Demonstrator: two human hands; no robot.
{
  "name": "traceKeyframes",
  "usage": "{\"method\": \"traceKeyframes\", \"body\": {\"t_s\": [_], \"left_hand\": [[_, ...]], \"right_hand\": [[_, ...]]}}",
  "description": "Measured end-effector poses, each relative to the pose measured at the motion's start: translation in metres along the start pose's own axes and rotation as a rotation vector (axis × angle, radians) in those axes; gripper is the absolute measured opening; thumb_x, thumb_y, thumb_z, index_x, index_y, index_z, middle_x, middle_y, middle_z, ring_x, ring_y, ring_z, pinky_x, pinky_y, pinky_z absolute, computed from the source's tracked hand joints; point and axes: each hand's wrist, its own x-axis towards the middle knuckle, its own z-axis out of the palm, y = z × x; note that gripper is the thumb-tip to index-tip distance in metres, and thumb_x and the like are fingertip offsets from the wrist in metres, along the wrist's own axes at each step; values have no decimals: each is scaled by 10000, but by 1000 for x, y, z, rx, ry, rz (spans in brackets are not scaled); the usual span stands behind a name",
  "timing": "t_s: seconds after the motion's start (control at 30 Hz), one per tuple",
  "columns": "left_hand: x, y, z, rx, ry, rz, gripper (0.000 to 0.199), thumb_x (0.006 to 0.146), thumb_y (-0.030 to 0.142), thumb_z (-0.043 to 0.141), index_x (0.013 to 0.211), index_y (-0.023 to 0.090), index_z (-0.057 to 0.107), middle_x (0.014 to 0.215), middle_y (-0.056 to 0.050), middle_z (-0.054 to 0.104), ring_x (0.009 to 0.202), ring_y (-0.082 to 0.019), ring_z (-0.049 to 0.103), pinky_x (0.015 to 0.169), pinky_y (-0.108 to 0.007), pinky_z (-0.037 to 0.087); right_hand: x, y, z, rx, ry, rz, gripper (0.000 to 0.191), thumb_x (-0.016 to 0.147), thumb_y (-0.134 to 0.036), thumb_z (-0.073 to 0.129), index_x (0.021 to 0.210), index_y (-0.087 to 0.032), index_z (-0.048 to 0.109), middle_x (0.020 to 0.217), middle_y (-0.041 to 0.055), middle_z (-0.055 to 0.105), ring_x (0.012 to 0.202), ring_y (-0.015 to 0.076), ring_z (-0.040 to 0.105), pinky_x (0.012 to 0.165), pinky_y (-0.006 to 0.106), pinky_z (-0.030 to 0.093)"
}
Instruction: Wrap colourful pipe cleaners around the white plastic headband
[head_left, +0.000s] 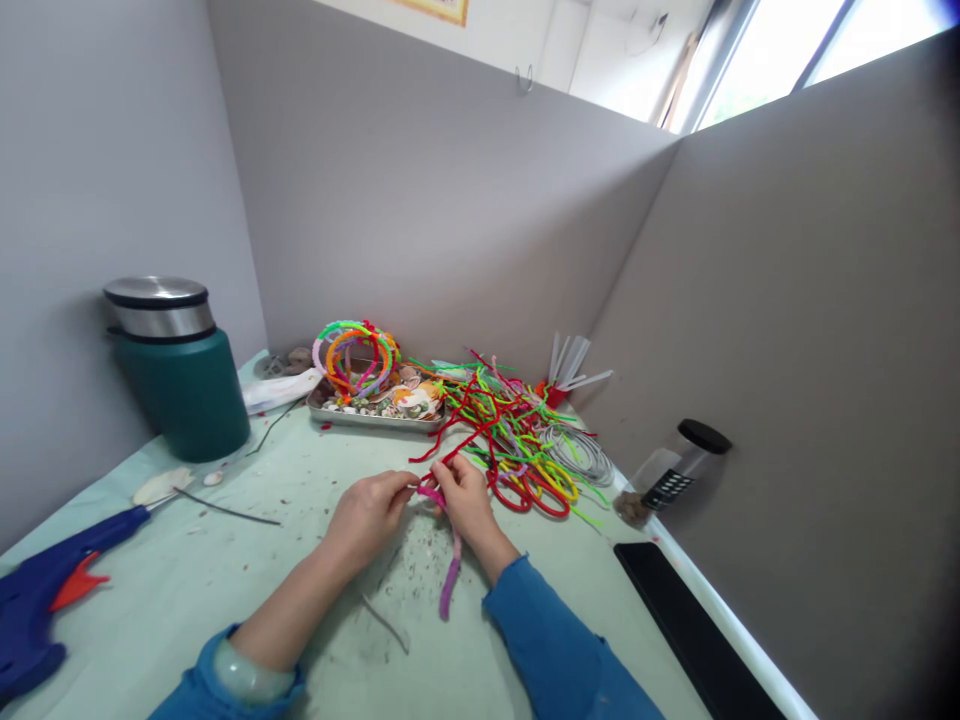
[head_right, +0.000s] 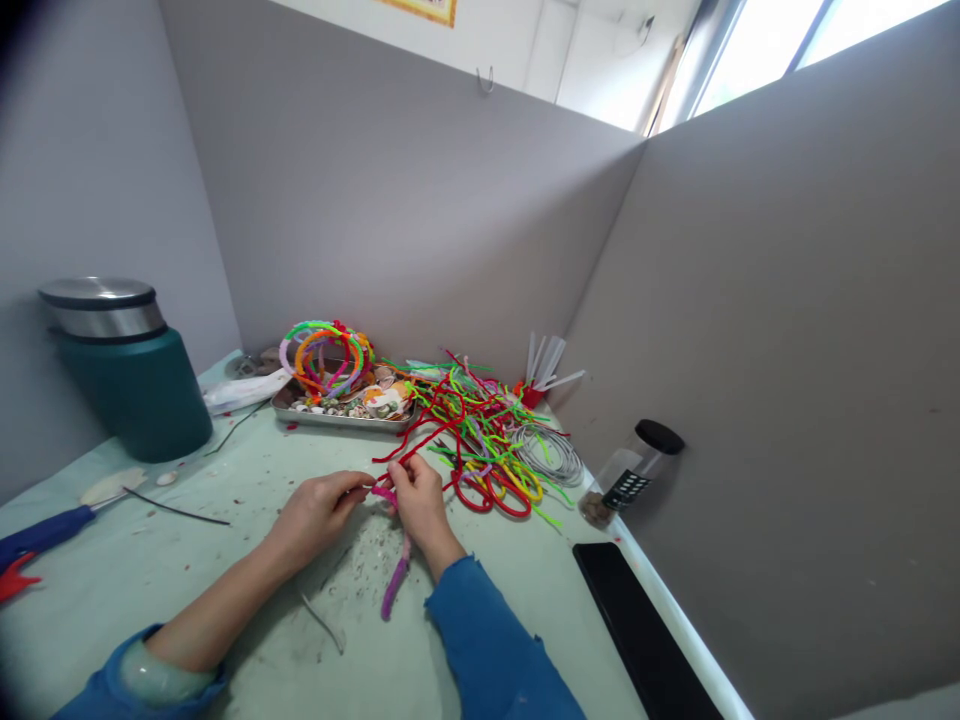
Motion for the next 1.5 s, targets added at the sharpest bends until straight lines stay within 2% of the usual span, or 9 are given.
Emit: {"method": "traceKeyframes", "body": {"t_s": [0.13,0.33,0.47,0.83,0.93,1.07,1.17,1.37,1.5], "left_hand": [[0,1,-1,0,-9,-30,249,812,269,436,956,240,638,966,-29,685,851,-177,619,731,-242,417],[-1,3,-2,33,-4,-78,186,802,259,456,890,238,619,790,-7,686,696,-145,607,628,-213,386],[-1,3,-2,28,-11,-43,200,811,267,440,834,240,638,828,-6,690,735,-150,610,660,-215,387],[-1,3,-3,87,-22,6,217,808,307,462,863,267,668,866,-8,693,768,-160,613,665,-226,383],[0,2,-1,7,-25,-28,211,791,298,474,840,266,678,855,-1,698,761,-154,610,671,-221,383],[3,1,0,-189,-58,-163,220,757,331,494,834,223,670,755,1,691,661,-141,588,615,-212,385],[5,0,0,-234,-88,-226,245,745,360,488,792,195,663,671,1,665,606,-136,556,578,-214,363],[6,-5,1,-250,-145,-239,309,751,409,439,690,169,623,556,15,565,539,-123,466,510,-214,302],[6,-8,3,-319,-173,-209,277,745,363,426,707,159,608,593,8,560,568,-130,470,523,-213,315]], "right_hand": [[0,1,0,-20,4,5,263,791,-430,494,731,-174,502,612,-5,590,372,87,471,333,189,349],[-1,1,0,-33,15,-5,255,797,-422,488,722,-178,498,605,-18,576,360,84,467,328,191,342],[-1,0,0,-49,11,-6,261,798,-428,485,717,-180,494,598,-24,573,351,82,461,326,196,333],[-2,2,2,-27,-5,-20,275,805,-450,469,715,-191,482,576,-34,545,333,75,431,304,192,298],[-3,1,2,-12,-13,-17,289,806,-464,461,715,-190,476,572,-33,549,327,72,415,303,192,285],[-2,1,1,20,-41,-20,280,807,-456,465,728,-188,480,587,-30,563,334,73,418,320,195,293],[0,0,0,25,-55,-25,264,804,-437,473,720,-187,484,562,-36,536,370,86,444,355,199,325],[2,-2,-2,-85,2,-143,266,791,-389,497,631,-177,500,554,-39,474,528,103,442,501,207,352],[2,-3,-4,-100,-30,-145,269,795,-389,490,631,-175,505,555,-41,455,524,101,411,500,211,327]]}}
